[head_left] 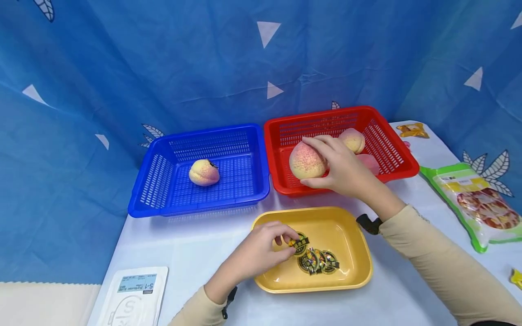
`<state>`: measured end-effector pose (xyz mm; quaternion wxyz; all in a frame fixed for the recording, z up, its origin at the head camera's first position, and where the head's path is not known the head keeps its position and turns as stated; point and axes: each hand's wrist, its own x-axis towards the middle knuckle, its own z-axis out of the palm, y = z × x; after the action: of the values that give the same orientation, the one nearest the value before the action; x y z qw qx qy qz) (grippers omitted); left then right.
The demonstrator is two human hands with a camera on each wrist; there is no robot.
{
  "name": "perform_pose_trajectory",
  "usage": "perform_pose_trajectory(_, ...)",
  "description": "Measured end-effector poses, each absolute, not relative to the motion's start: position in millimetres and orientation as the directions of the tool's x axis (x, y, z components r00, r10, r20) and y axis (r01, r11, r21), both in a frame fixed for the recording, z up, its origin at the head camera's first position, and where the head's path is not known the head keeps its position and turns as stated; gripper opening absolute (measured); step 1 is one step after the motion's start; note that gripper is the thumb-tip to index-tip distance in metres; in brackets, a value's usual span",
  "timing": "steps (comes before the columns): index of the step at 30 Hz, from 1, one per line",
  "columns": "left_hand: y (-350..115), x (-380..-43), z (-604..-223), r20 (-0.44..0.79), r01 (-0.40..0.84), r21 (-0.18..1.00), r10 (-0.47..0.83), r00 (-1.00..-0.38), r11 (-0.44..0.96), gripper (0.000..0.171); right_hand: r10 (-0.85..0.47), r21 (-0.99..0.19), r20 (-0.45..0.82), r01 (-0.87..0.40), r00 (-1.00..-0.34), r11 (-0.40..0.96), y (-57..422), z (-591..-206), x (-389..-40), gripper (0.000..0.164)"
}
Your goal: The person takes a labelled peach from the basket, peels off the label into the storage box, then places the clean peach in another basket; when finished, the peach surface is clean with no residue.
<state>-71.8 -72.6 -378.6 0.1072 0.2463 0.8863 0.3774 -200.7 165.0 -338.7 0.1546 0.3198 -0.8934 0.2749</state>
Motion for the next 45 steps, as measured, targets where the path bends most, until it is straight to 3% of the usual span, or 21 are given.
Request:
perform_pose_trajectory(10, -57, -71, -406, -0.076, 0.537, 0.515, 0.659, -0.748, 0.668, 0.022, -0.395, -0.454, 0.43, -0.573, -0.812, 0.683, 189, -346, -206, 0.089)
perform_pose_trajectory(19, -54, -72, -408, -0.052, 0.657, 0.297, 0.699, -0.713, 0.692, 0.024, -0.351, -0.493, 0.423, -0.537, -0.836, 0.685, 205, -353, -215, 0.089)
perform_pose_trajectory(25, -54, -72, -401, -0.031, 0.678, 0.22, 0.699, -0.714, 0.702, 0.026, -0.332, -0.537, 0.38, -0.498, -0.863, 0.68, 208, -355, -222, 0.088)
perform_pose_trajectory(31, -58, -83, -383, 0.131, 0.64, 0.212, 0.627, -0.768, 0.739, 0.03, -0.321, -0.573, 0.341, -0.466, -0.884, 0.674, 203, -360, -237, 0.088)
perform_pose_trajectory(37, -61, -112, -373, 0.41, 0.506, 0.324, 0.363, -0.837, 0.8, 0.044, -0.358, -0.607, 0.239, -0.427, -0.902, 0.671, 187, -365, -254, 0.089)
perform_pose_trajectory(41, -62, -129, -379, 0.379, 0.378, 0.373, 0.232, -0.896, 0.847, 0.052, -0.389, -0.594, 0.158, -0.402, -0.908, 0.697, 174, -371, -264, 0.091)
perform_pose_trajectory(45, -63, -137, -385, 0.284, 0.289, 0.36, 0.191, -0.94, 0.887, 0.056, -0.407, -0.548, 0.091, -0.386, -0.909, 0.742, 163, -376, -275, 0.091)
